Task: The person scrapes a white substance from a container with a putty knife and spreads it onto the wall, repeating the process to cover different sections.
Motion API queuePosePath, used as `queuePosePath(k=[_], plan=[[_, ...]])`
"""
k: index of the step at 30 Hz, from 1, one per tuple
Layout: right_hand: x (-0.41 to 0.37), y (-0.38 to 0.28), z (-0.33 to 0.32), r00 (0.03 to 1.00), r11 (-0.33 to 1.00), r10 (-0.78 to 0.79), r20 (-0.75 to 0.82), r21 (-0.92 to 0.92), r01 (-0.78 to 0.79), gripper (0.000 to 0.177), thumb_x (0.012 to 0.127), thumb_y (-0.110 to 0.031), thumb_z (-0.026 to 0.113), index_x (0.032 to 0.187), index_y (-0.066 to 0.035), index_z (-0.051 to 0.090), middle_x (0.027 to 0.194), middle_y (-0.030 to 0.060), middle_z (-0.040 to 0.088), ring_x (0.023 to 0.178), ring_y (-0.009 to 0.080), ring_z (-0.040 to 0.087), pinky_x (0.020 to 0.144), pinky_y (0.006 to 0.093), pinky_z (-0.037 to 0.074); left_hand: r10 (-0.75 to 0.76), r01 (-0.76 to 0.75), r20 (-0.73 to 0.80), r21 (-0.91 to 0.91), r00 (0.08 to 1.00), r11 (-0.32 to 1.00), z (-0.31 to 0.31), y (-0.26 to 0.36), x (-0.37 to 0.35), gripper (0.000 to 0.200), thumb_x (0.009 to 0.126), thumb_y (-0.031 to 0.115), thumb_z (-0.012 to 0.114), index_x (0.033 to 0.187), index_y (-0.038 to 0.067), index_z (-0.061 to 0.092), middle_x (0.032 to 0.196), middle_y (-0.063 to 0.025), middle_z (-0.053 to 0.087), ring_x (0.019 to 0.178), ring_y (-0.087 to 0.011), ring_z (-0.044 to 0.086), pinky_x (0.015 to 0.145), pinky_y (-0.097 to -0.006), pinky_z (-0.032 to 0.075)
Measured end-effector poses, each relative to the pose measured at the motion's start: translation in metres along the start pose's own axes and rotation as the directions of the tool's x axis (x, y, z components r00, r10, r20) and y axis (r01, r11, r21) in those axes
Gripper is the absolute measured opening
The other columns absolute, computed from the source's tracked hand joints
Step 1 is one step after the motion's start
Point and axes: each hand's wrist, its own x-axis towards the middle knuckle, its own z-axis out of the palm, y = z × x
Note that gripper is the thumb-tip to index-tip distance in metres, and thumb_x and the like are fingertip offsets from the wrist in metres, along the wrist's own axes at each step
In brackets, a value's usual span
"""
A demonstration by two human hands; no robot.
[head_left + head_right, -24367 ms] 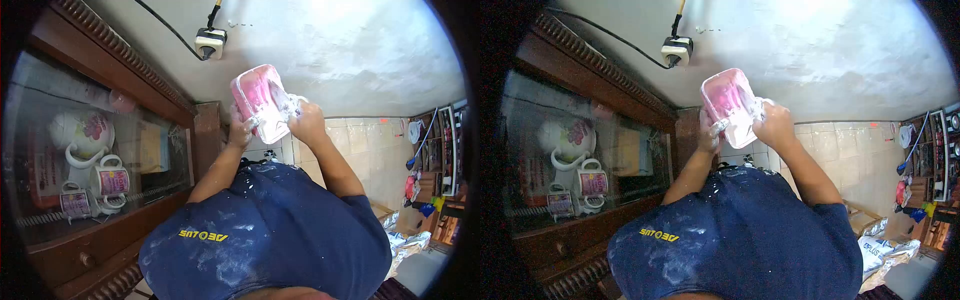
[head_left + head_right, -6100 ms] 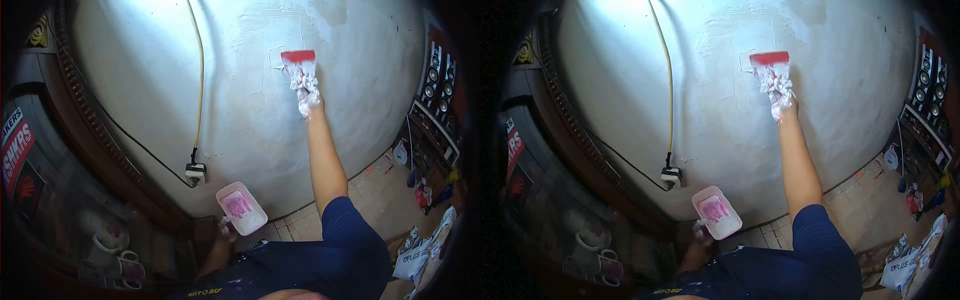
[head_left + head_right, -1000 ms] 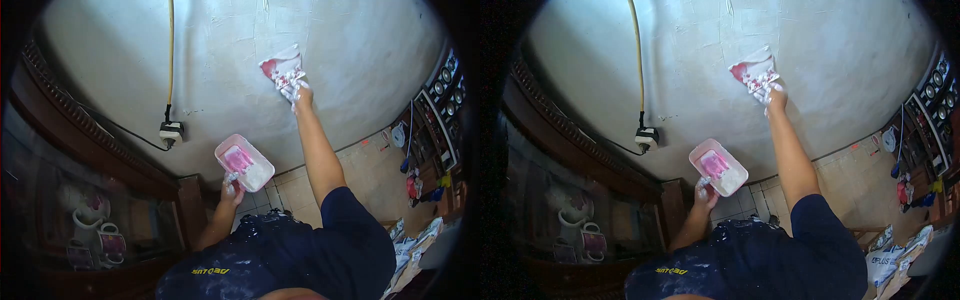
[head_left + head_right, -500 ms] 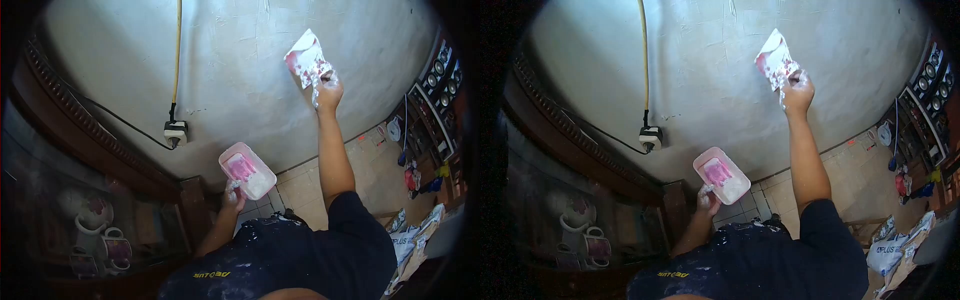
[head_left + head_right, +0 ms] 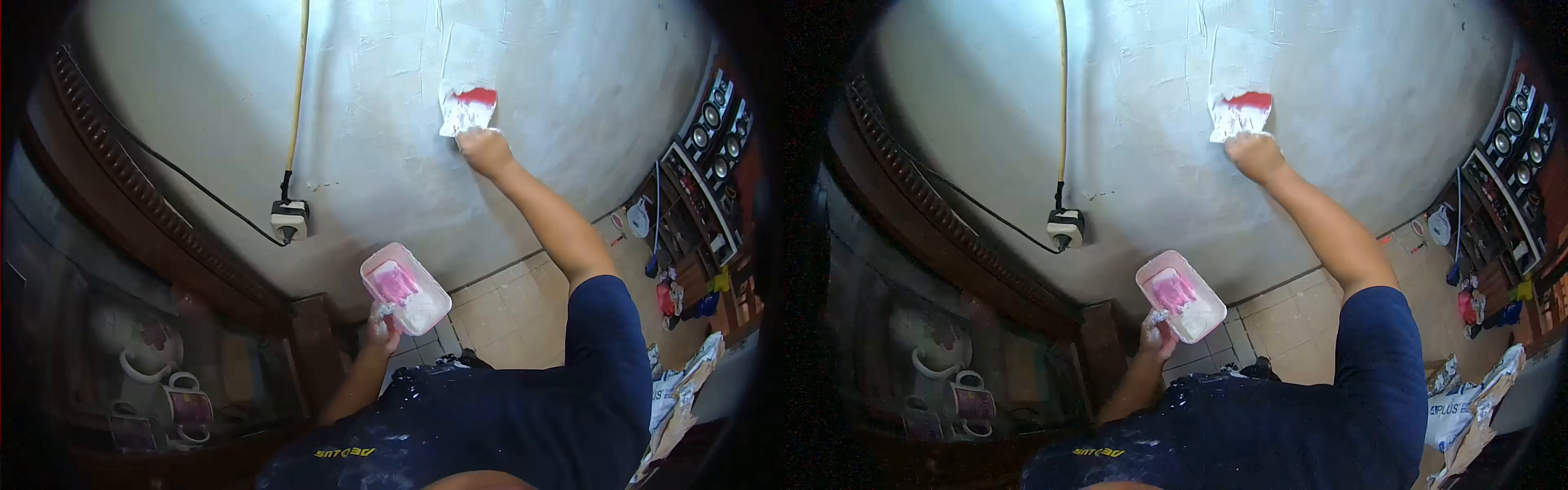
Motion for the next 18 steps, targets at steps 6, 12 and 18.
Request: queuePosePath(k=[6,12,18], plan=[[-0.015,-0.013,-0.059,0.979,0.963,0.141,-0.146,0.250,-0.101,0.003,0.070,-0.009,0.060,0.071,-0.009,0.058,0.067,0.0080,0.059,0.060,0.0248,0.061,0.050,0.0379,0.050,0.022,-0.025,0.068,0.034,0.997,0.999,0.022,-0.001,-0.004,0.046,0.075,0.010,0.058,0.120,0.009,0.050,0.111,-0.0053,0.058,0.107,-0.0231,0.056,0.094,-0.0418,0.046],[0.052,0.049,-0.101,0.870,0.962,0.268,-0.415,0.066,-0.265,0.011,0.067,-0.016,0.066,0.067,-0.009,0.058,0.066,0.0103,0.058,0.058,0.0280,0.059,0.052,0.0378,0.049,0.033,-0.036,0.038,0.082,0.999,0.996,0.018,-0.003,0.002,0.048,0.074,0.009,0.058,0.121,0.007,0.049,0.113,-0.0054,0.057,0.108,-0.0236,0.056,0.095,-0.0421,0.046],[0.033,0.030,-0.004,1.000,0.999,-0.027,0.000,-0.041,0.027,0.005,0.075,-0.012,0.053,0.071,-0.010,0.057,0.068,0.0069,0.060,0.064,0.0204,0.063,0.053,0.0348,0.051,0.027,-0.028,0.020,0.029,0.999,0.999,0.009,-0.005,0.001,0.047,0.074,0.010,0.057,0.121,0.007,0.050,0.114,-0.0060,0.057,0.108,-0.0241,0.056,0.096,-0.0429,0.045]])
